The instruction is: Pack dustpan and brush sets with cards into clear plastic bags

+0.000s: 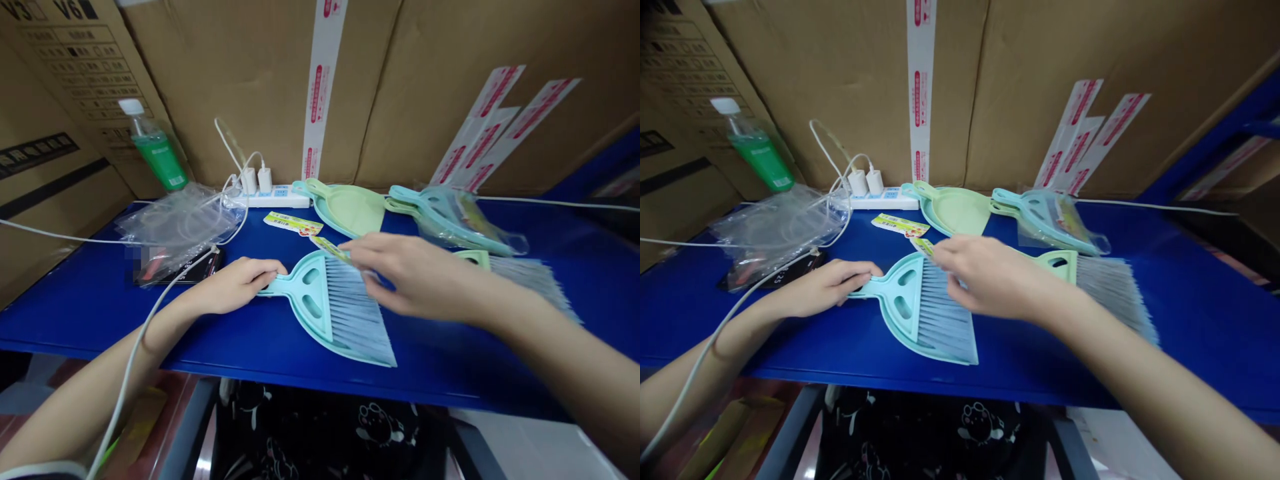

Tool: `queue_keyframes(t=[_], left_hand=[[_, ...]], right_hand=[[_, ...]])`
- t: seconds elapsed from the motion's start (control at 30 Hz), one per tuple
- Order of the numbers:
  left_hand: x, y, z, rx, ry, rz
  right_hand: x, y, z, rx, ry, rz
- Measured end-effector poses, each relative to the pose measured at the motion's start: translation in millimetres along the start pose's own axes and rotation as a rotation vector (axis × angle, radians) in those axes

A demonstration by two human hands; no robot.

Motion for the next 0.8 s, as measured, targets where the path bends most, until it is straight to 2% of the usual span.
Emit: queue_keyframes(t=[0.1, 0.2, 0.33, 0.43, 0.53, 0.67, 0.8], left_hand=[[0.2, -1.9, 0.4, 0.013, -0.009, 0.018], [0.2, -3.8, 0.7, 0.027, -0.018, 0.035], [0.9, -3.9, 0.6, 0.026, -0.010, 0.041], [2.0, -2.7, 0.7, 0.031, -0.002, 0.033], [2.8, -1.4, 1.0, 0.037, 0.002, 0.032], [3.5, -0.6, 1.1, 0.039, 0.007, 0.021], [3.5, -0.7, 0.9, 0.027, 0.004, 0.019]], right_hand=[[-12.6, 11.4, -15.0, -0.021, -0.013, 0.074], [-18.7, 18.3, -23.2, -0.013, -0.036, 0.080], [-19.4, 22.6, -25.5, 0.150, -0.030, 0.112], [-16.7, 14.9, -27.6, 0.238, -0.025, 0.088], [-13.6, -0.8, -34.4, 0.181, -0.039, 0.026], [-11.6, -13.5, -48.0, 0.180, 0.094, 0.005], [-14.1, -10.5, -52.3, 0.228, 0.135, -0.008]])
Point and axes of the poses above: each hand's wrist, its own x-axis towards the middle knuckle, its own z-axis out of the back of the hand, y = z × x, the point moved 2 cm from there along x, towards the middle knuckle, and after that the axes turned 9 degrees about y, right-handed, at the moved point
